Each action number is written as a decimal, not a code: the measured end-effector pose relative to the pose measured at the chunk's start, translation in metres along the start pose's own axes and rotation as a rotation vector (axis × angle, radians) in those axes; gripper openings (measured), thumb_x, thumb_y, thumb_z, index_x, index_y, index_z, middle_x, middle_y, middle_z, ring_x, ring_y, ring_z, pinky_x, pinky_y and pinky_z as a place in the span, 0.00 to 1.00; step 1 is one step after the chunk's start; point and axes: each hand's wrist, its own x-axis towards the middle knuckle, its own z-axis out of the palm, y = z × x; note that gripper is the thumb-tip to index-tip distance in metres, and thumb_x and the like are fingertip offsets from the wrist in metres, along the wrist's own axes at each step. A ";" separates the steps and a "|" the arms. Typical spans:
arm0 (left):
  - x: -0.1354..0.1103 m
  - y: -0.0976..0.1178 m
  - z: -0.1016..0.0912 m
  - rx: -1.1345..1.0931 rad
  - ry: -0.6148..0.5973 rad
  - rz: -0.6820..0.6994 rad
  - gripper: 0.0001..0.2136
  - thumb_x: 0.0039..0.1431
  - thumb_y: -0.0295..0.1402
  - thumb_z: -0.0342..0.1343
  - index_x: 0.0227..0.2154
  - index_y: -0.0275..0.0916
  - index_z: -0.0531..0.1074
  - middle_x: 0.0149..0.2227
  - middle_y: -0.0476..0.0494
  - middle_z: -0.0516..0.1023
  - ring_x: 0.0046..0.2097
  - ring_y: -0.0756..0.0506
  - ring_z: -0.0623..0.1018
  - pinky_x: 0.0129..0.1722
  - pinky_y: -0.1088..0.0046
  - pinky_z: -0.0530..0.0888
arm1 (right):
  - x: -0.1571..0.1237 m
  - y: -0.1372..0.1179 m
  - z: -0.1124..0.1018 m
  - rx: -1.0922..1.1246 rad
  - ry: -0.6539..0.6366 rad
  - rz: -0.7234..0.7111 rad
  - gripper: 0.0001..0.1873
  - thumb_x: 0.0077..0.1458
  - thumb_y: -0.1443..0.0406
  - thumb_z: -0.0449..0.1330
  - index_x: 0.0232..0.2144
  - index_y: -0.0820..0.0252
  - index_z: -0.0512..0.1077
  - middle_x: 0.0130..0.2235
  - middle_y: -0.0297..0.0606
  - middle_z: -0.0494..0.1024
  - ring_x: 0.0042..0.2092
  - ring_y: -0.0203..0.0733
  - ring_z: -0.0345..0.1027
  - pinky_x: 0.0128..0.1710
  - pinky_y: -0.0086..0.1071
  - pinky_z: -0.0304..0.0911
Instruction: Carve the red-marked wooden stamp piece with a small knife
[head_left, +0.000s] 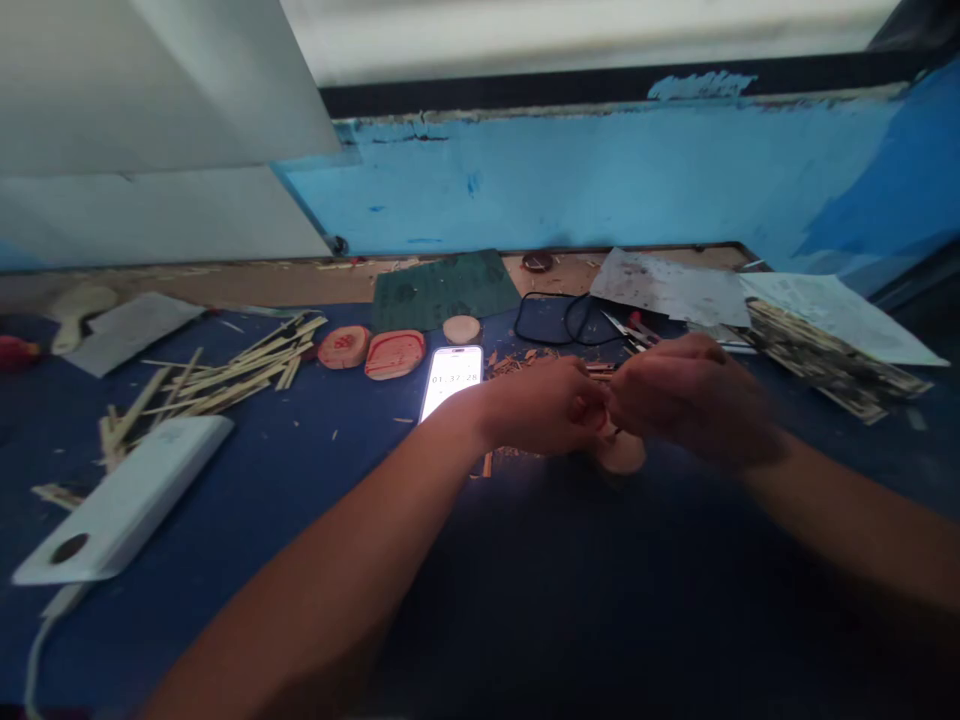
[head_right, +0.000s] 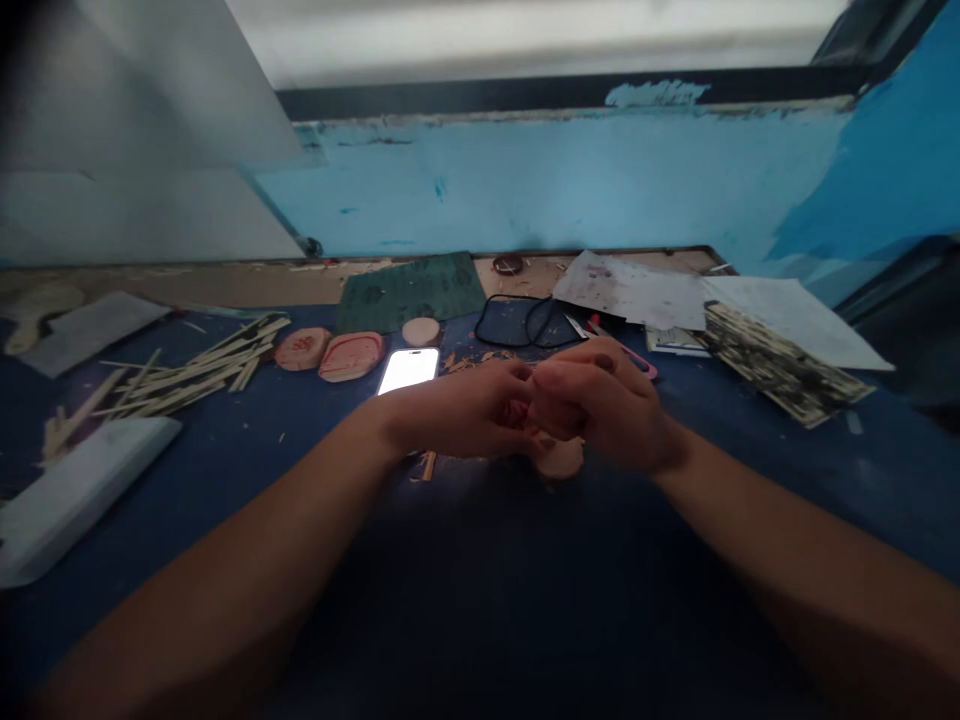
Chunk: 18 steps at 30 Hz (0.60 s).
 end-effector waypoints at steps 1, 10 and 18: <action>0.000 0.000 0.000 -0.002 -0.008 -0.002 0.09 0.63 0.31 0.61 0.43 0.40 0.82 0.41 0.44 0.79 0.40 0.47 0.77 0.39 0.73 0.72 | 0.000 -0.001 0.000 -0.003 -0.004 -0.005 0.28 0.65 0.64 0.60 0.15 0.56 0.56 0.18 0.27 0.49 0.21 0.33 0.44 0.20 0.32 0.45; 0.000 0.000 -0.001 -0.015 -0.032 0.009 0.10 0.64 0.34 0.60 0.45 0.40 0.82 0.40 0.45 0.79 0.37 0.49 0.76 0.39 0.73 0.71 | -0.001 -0.002 0.000 0.014 -0.029 -0.016 0.28 0.66 0.64 0.59 0.16 0.56 0.54 0.19 0.27 0.50 0.21 0.33 0.43 0.21 0.32 0.45; 0.000 -0.001 0.000 0.012 -0.025 0.001 0.08 0.63 0.34 0.61 0.41 0.38 0.81 0.39 0.44 0.79 0.38 0.47 0.76 0.40 0.72 0.72 | -0.001 0.002 -0.002 -0.060 -0.042 -0.014 0.28 0.66 0.62 0.60 0.15 0.56 0.56 0.18 0.27 0.51 0.21 0.33 0.44 0.20 0.32 0.45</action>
